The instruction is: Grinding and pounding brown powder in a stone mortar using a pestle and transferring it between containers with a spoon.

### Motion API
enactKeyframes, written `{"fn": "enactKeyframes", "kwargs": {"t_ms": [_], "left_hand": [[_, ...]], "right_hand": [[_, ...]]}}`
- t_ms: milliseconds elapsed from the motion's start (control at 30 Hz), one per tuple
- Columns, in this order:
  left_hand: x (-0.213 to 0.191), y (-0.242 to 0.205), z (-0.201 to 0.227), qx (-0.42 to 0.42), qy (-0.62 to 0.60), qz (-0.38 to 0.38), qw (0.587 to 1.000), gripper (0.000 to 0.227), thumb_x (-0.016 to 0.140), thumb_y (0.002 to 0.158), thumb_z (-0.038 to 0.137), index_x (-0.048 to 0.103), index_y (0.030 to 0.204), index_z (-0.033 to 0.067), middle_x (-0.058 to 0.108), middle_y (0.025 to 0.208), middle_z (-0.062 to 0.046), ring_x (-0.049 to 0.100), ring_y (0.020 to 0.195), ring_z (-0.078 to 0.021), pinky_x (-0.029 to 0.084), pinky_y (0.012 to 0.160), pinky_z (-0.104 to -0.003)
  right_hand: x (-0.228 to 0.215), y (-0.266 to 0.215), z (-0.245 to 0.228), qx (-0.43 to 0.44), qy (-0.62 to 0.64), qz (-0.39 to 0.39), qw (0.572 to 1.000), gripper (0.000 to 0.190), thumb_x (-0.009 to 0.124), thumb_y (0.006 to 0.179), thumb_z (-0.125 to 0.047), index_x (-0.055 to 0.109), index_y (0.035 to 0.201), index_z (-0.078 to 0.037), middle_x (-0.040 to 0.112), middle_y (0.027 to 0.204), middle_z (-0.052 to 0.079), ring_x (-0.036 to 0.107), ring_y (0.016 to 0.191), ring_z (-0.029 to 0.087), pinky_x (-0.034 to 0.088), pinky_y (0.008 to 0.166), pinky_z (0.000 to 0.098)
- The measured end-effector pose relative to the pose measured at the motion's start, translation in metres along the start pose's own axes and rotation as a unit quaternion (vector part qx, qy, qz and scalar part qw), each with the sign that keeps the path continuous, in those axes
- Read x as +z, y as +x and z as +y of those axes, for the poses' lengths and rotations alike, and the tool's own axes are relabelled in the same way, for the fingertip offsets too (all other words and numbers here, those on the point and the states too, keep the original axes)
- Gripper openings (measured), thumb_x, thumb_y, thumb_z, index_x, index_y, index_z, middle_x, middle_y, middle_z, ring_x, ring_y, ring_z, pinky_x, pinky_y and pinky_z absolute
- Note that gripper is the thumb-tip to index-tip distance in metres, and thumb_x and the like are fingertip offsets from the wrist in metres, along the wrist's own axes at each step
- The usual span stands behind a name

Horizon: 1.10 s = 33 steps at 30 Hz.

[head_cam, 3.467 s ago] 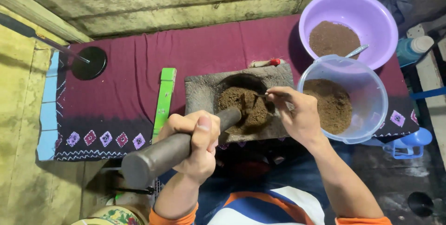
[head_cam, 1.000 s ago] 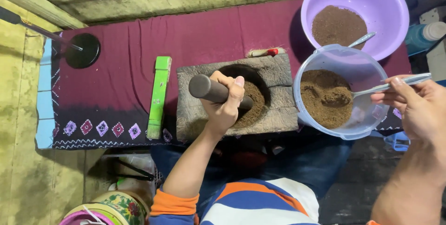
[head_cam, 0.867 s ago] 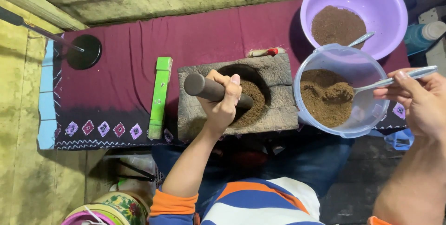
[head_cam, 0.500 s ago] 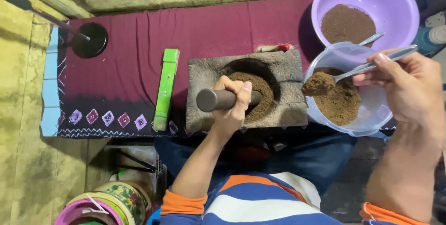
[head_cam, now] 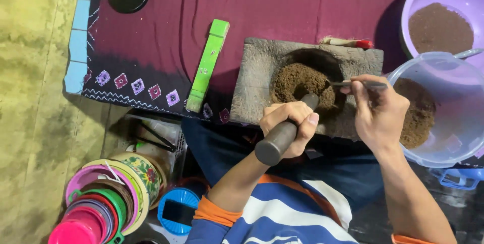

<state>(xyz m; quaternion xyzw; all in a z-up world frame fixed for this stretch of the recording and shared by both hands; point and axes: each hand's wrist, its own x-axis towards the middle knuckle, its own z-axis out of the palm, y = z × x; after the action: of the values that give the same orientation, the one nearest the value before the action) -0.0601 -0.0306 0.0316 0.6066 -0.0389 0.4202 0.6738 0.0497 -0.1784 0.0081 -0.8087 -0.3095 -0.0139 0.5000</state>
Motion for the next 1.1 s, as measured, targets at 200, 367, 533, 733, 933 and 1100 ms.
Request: {"fn": "enactKeyframes", "kwargs": {"t_ms": [200,367,533,733,933,1100], "left_hand": [[-0.002,0.005,0.009,-0.018,-0.007,-0.002,1.0,0.026,0.057,0.093,-0.006,0.041,0.076,0.0077,0.045,0.062,-0.006,0.047,0.049,-0.0193,0.046,0.055,-0.03],[-0.013,0.025,0.005,-0.008,-0.053,0.011,0.999,0.032,0.059,0.095,-0.003,0.043,0.072,0.0099,0.041,0.053,-0.001,0.039,0.044,-0.0137,0.038,0.048,-0.027],[-0.016,0.061,0.028,0.038,-0.116,0.027,0.992,0.037,0.06,0.094,-0.008,0.046,0.063,0.0068,0.039,0.04,-0.001,0.037,0.037,-0.0125,0.037,0.037,-0.024],[-0.007,0.071,0.034,-0.077,-0.122,0.085,0.986,0.031,0.056,0.095,0.009,0.032,0.076,0.0134,0.028,0.047,-0.001,0.024,0.039,-0.011,0.021,0.042,-0.029],[-0.004,0.049,-0.032,-0.167,0.014,0.054,0.984,0.03,0.066,0.094,0.006,0.044,0.076,0.0137,0.044,0.061,0.002,0.042,0.056,-0.0089,0.044,0.063,-0.031],[-0.002,0.048,-0.021,-0.148,0.035,0.022,0.988,0.031,0.059,0.097,0.007,0.038,0.074,0.0099,0.042,0.051,-0.005,0.04,0.042,-0.0115,0.033,0.044,-0.029]], "right_hand": [[-0.009,-0.008,0.001,-0.185,-0.098,-0.023,0.977,0.01,0.065,0.109,0.009,0.07,0.117,0.007,0.077,0.114,0.019,0.076,0.103,0.031,0.059,0.091,0.0358],[-0.008,-0.012,0.009,-0.192,-0.072,-0.011,0.979,0.011,0.063,0.105,0.003,0.073,0.111,0.002,0.077,0.104,0.014,0.076,0.091,0.032,0.06,0.083,0.0381],[-0.01,-0.01,0.001,-0.178,-0.033,0.014,0.983,0.01,0.067,0.1,0.0,0.077,0.103,-0.001,0.077,0.088,0.01,0.075,0.076,0.032,0.059,0.071,0.0369],[-0.035,-0.023,-0.014,-0.136,-0.079,0.062,0.986,0.014,0.058,0.108,0.003,0.07,0.115,0.007,0.076,0.107,0.017,0.076,0.09,0.028,0.058,0.083,0.0329],[-0.063,-0.049,-0.011,0.006,-0.022,0.275,0.961,0.015,0.055,0.121,0.013,0.062,0.118,0.026,0.066,0.101,0.036,0.068,0.077,0.038,0.047,0.066,0.0344],[-0.106,-0.083,0.052,0.11,-0.104,0.322,0.935,0.007,0.056,0.137,0.01,0.06,0.135,0.016,0.07,0.117,0.032,0.071,0.096,0.034,0.058,0.09,0.0392]]}}
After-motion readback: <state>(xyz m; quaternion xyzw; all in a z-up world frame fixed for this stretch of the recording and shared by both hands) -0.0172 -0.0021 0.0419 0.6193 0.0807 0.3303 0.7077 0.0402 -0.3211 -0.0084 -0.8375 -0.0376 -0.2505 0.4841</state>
